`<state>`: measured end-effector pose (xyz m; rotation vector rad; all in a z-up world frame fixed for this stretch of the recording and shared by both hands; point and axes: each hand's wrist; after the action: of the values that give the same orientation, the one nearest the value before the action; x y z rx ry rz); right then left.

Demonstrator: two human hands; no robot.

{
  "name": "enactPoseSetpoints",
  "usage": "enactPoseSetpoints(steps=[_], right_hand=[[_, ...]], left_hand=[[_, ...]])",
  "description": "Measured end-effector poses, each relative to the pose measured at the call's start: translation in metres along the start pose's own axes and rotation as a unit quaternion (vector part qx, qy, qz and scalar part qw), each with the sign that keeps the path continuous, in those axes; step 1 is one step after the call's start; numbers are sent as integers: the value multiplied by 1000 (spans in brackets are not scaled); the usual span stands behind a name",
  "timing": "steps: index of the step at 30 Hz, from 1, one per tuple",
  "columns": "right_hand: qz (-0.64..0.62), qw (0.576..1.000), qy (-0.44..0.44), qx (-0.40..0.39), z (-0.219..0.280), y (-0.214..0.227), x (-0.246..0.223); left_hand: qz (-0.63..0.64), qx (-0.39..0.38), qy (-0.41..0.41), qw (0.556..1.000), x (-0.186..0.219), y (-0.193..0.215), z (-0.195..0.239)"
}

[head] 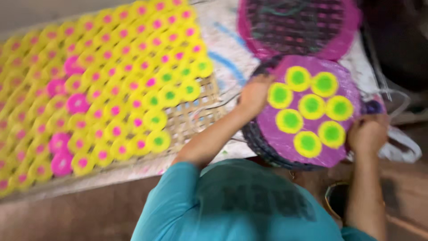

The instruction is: The person arranges small yellow and pink circular discs on a woven tray, placing them in neat rows and occasionally transferring them to a pink mat. The person also handles a larger pink circular mat and stacks completed trays.

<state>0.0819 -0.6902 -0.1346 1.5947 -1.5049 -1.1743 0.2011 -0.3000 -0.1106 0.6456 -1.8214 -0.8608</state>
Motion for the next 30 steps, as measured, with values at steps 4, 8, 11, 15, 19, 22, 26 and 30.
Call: enactPoseSetpoints(steps=[4, 8, 11, 15, 19, 22, 26, 30], right_hand=[[79, 996, 23, -25, 0, -20, 28], [65, 997, -10, -42, 7, -7, 11], [46, 999, 8, -9, 1, 14, -27], [-136, 989, -56, 9, -19, 50, -91], [-295, 955, -35, 9, -30, 65, -170], [-262, 961, 90, 17, -34, 64, -239], [-303, 948, 87, -46, -24, 45, -333], [-212, 917, 234, -244, 11, 4, -404]], left_hand=[[23, 47, -102, 993, 9, -8, 8], [146, 1, -92, 985, 29, 22, 1], [255, 47, -90, 962, 42, 64, 3], [233, 124, -114, 958, 1, 144, 23], [504, 53, 66, 860, -121, 262, 129], [292, 220, 87, 927, -208, 369, 229], [-55, 196, 261, 944, -279, 446, 327], [-163, 226, 321, 905, -308, 424, 354]])
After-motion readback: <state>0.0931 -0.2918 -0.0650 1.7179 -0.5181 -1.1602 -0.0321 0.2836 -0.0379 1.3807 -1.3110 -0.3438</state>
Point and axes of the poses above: each hand's wrist, its own z-axis away from the middle knuckle, its own y-axis out of the back of the hand, x = y × z, and after that the axes turned 2 degrees about -z, right-handed
